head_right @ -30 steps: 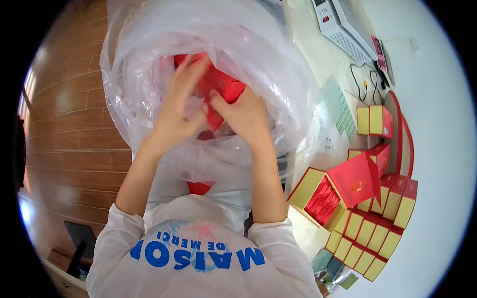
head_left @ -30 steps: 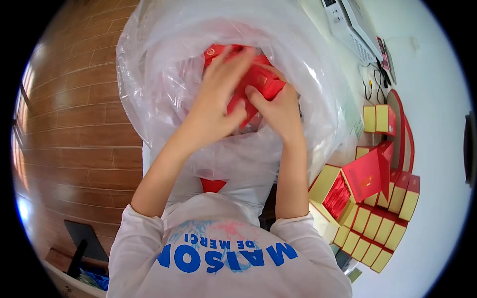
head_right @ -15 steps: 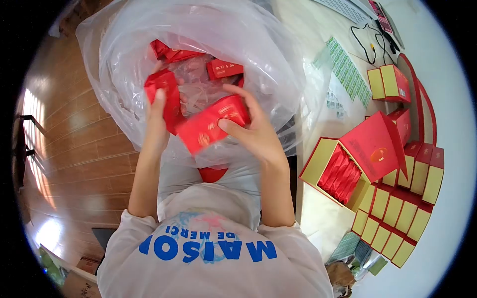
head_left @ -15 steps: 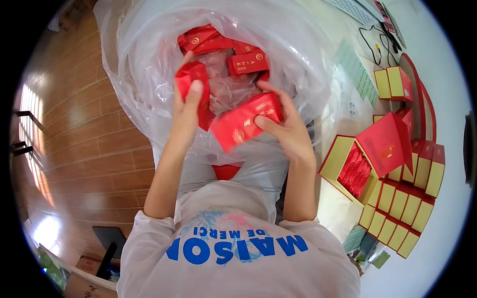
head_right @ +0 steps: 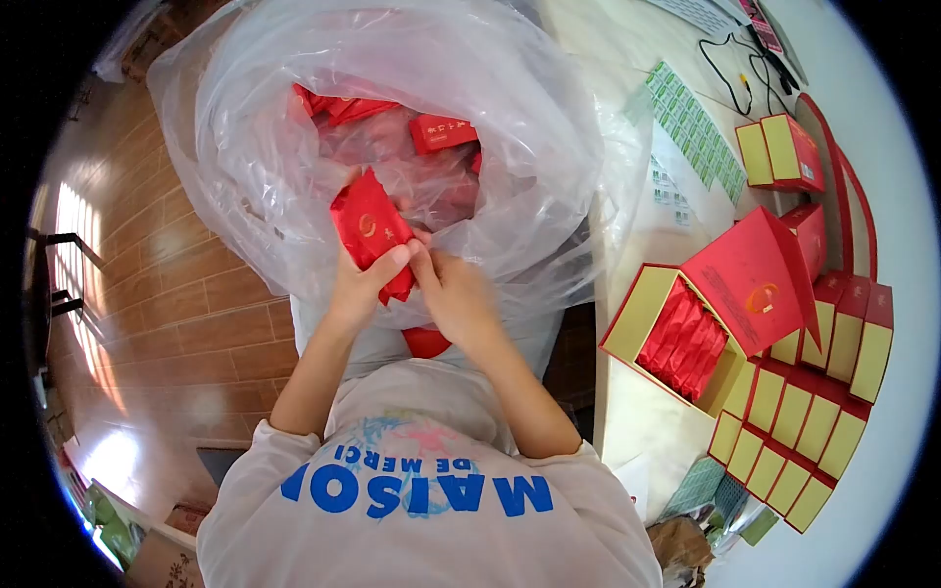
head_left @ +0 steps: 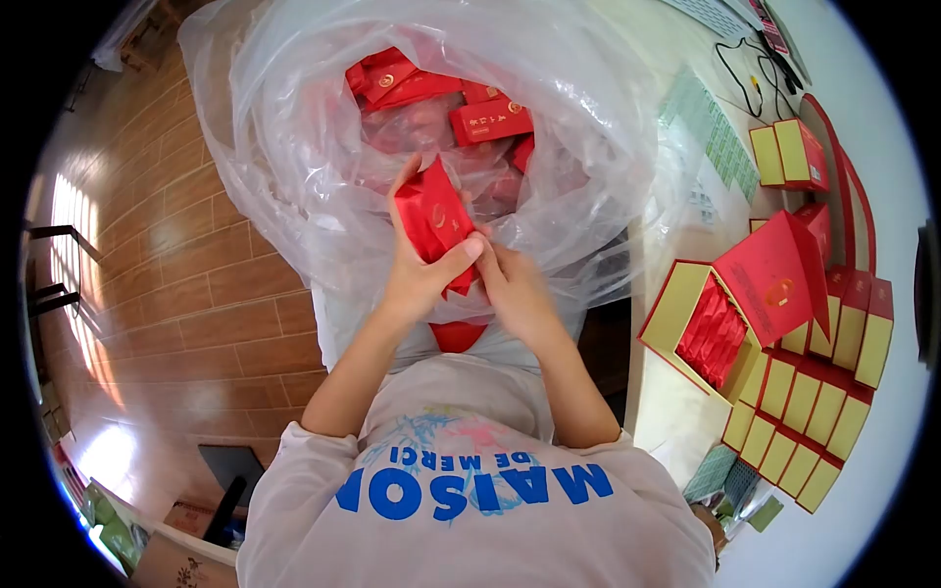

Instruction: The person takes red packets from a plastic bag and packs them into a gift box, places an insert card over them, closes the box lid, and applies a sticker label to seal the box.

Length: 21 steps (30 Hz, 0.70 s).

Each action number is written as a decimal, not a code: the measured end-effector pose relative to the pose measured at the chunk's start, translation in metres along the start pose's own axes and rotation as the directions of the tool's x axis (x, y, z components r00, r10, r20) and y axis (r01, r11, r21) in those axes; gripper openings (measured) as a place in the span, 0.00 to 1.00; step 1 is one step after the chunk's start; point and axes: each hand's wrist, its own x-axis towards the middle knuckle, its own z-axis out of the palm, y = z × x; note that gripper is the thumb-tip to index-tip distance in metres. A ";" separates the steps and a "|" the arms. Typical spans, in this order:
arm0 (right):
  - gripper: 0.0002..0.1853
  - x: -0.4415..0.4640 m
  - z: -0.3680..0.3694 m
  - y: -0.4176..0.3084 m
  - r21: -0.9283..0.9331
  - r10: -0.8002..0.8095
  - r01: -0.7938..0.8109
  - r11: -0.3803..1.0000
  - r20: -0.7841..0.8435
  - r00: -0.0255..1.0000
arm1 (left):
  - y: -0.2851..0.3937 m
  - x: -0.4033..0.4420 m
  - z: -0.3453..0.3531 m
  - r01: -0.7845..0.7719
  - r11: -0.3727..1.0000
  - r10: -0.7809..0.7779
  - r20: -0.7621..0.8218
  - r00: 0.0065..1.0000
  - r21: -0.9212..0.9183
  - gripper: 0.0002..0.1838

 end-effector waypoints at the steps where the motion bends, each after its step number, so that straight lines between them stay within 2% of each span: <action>1: 0.20 0.000 -0.002 0.001 -0.441 -0.161 0.084 0.893 -0.141 0.977 | 0.003 -0.001 -0.001 0.034 0.996 -0.031 -0.035 0.999 0.079 0.49; 2: 0.20 -0.001 -0.005 -0.003 -0.441 -0.160 0.083 0.894 -0.140 0.977 | 0.005 -0.002 -0.001 0.035 0.996 -0.032 -0.036 0.999 0.080 0.49; 4: 0.14 -0.004 -0.011 -0.019 -0.126 -0.391 0.372 0.920 -0.216 0.895 | 0.008 -0.006 0.002 -0.031 0.949 0.040 -0.021 0.999 0.313 0.51; 5: 0.14 -0.002 -0.013 -0.024 -0.127 -0.388 0.368 0.921 -0.221 0.895 | 0.007 -0.008 0.002 -0.028 0.950 0.036 -0.017 0.999 0.311 0.51; 6: 0.15 0.003 -0.016 -0.030 -0.242 -0.613 0.573 0.783 -0.140 0.778 | 0.007 -0.009 0.001 -0.080 0.900 0.067 0.046 0.997 0.429 0.53; 7: 0.18 0.005 -0.017 -0.035 -0.329 -0.790 0.741 0.586 -0.031 0.612 | 0.007 -0.011 0.000 -0.135 0.833 0.090 0.110 0.990 0.537 0.55; 9: 0.16 0.005 -0.010 -0.038 -0.314 -0.766 0.724 0.615 -0.019 0.642 | 0.008 -0.013 0.000 -0.101 0.837 0.048 0.111 0.993 0.537 0.56; 10: 0.16 0.010 -0.010 -0.033 -0.364 -0.764 0.716 0.596 0.020 0.645 | 0.010 -0.014 -0.001 -0.067 0.841 0.010 0.109 0.994 0.537 0.57; 13: 0.10 0.023 -0.002 -0.029 -0.418 -0.784 0.728 0.543 0.057 0.618 | 0.012 -0.016 -0.004 -0.066 0.799 0.005 0.104 0.995 0.598 0.57; 15: 0.08 0.033 -0.002 -0.030 -0.427 -0.781 0.730 0.533 0.084 0.619 | 0.008 -0.016 -0.005 -0.054 0.839 0.013 0.078 0.997 0.541 0.57; 17: 0.08 0.053 -0.011 -0.045 -0.285 -0.489 0.479 0.830 0.040 0.871 | 0.004 -0.012 -0.010 0.025 0.921 -0.019 -0.019 1.000 0.389 0.56; 19: 0.19 0.107 -0.021 -0.031 -0.565 -0.696 0.556 0.609 -0.044 0.717 | 0.009 -0.011 -0.013 0.046 0.917 -0.033 -0.040 0.999 0.397 0.55; 20: 0.19 0.128 -0.026 -0.021 -0.566 -0.698 0.563 0.602 -0.032 0.715 | 0.012 -0.010 -0.012 0.057 0.945 -0.047 -0.039 0.998 0.323 0.53; 21: 0.25 0.146 -0.030 -0.011 -0.816 -0.756 0.447 0.366 0.019 0.654 | 0.015 -0.010 -0.012 0.067 0.966 -0.060 -0.035 0.998 0.249 0.52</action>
